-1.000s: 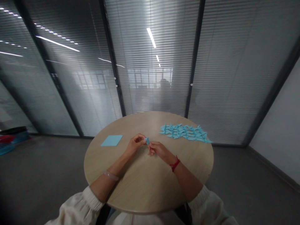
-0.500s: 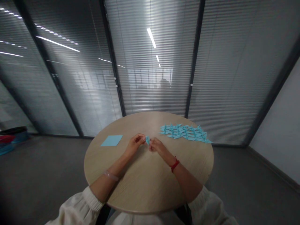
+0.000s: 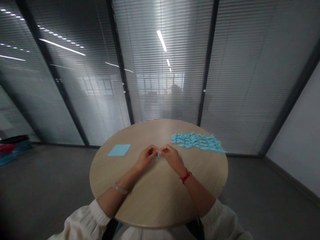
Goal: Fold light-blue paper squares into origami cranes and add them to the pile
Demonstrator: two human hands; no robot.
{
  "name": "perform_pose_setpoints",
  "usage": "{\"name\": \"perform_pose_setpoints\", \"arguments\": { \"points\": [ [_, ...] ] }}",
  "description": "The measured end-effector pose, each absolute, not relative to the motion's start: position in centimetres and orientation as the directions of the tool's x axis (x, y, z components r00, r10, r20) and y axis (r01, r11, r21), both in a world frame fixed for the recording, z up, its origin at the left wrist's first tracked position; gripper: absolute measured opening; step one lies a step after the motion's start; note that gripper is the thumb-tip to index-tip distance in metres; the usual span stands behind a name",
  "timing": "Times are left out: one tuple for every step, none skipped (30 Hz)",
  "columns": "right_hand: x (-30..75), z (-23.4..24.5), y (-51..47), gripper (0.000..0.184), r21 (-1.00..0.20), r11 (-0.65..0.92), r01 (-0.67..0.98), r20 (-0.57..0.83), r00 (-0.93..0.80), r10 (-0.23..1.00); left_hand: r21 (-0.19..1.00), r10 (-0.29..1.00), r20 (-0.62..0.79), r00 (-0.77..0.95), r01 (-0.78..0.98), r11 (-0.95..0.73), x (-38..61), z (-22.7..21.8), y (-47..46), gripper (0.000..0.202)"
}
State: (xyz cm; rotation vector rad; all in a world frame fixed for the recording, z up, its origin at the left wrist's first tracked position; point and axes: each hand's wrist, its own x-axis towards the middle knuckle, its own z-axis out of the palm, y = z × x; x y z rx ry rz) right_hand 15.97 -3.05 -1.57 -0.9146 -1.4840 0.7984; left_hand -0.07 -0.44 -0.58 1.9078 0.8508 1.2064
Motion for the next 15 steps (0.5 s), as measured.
{"name": "perform_pose_setpoints", "arguments": {
  "points": [
    [15.97, -1.5, -3.1, 0.024, -0.879, 0.463, 0.114, 0.463, -0.027, 0.886, 0.833, 0.819, 0.458, 0.345, 0.155, -0.531, -0.06, -0.55, -0.49, 0.022],
    [15.95, -1.42, -3.16, 0.025, -0.878, 0.462, 0.124, 0.463, -0.021, 0.886, 0.83, 0.819, 0.462, 0.339, 0.16, -0.534, -0.05, -0.52, -0.55, 0.022],
    [15.94, -1.35, -3.23, 0.025, -0.879, 0.458, 0.134, 0.46, -0.017, 0.888, 0.825, 0.82, 0.467, 0.331, 0.17, -0.538, -0.05, -0.48, -0.61, 0.021],
    [15.92, -1.3, -3.3, 0.026, -0.88, 0.452, 0.145, 0.455, -0.011, 0.89, 0.819, 0.82, 0.472, 0.325, 0.182, -0.544, -0.05, -0.45, -0.66, 0.021],
    [15.9, -1.27, -3.34, 0.027, -0.882, 0.444, 0.157, 0.449, -0.007, 0.894, 0.811, 0.818, 0.478, 0.321, 0.196, -0.551, -0.06, -0.43, -0.69, 0.02],
    [15.9, -1.27, -3.36, 0.027, -0.883, 0.438, 0.169, 0.444, -0.006, 0.896, 0.803, 0.815, 0.482, 0.321, 0.209, -0.558, -0.06, -0.42, -0.71, 0.019],
    [15.91, -1.3, -3.37, 0.027, -0.882, 0.436, 0.181, 0.442, -0.007, 0.897, 0.796, 0.812, 0.486, 0.323, 0.219, -0.564, -0.06, -0.43, -0.71, 0.019],
    [15.92, -1.33, -3.35, 0.027, -0.879, 0.436, 0.193, 0.443, -0.01, 0.897, 0.791, 0.81, 0.488, 0.327, 0.227, -0.568, -0.07, -0.45, -0.69, 0.019],
    [15.93, -1.37, -3.33, 0.027, -0.875, 0.44, 0.201, 0.447, -0.012, 0.894, 0.788, 0.808, 0.488, 0.33, 0.232, -0.57, -0.07, -0.47, -0.67, 0.019],
    [15.94, -1.4, -3.31, 0.027, -0.872, 0.445, 0.206, 0.452, -0.015, 0.892, 0.787, 0.808, 0.488, 0.33, 0.234, -0.571, -0.07, -0.49, -0.65, 0.019],
    [15.94, -1.41, -3.29, 0.027, -0.869, 0.449, 0.206, 0.456, -0.017, 0.89, 0.787, 0.809, 0.489, 0.328, 0.235, -0.571, -0.07, -0.5, -0.62, 0.019],
    [15.94, -1.4, -3.29, 0.027, -0.87, 0.451, 0.2, 0.458, -0.016, 0.889, 0.787, 0.81, 0.489, 0.324, 0.235, -0.57, -0.07, -0.49, -0.61, 0.019],
    [15.92, -1.38, -3.3, 0.027, -0.872, 0.452, 0.188, 0.457, -0.016, 0.889, 0.788, 0.812, 0.49, 0.318, 0.236, -0.568, -0.08, -0.48, -0.6, 0.02],
    [15.91, -1.35, -3.31, 0.027, -0.876, 0.452, 0.169, 0.456, -0.017, 0.89, 0.789, 0.813, 0.49, 0.314, 0.236, -0.567, -0.09, -0.45, -0.6, 0.021],
    [15.89, -1.33, -3.31, 0.027, -0.879, 0.453, 0.15, 0.456, -0.018, 0.89, 0.792, 0.815, 0.489, 0.311, 0.233, -0.564, -0.1, -0.42, -0.61, 0.022]
  ]
}}
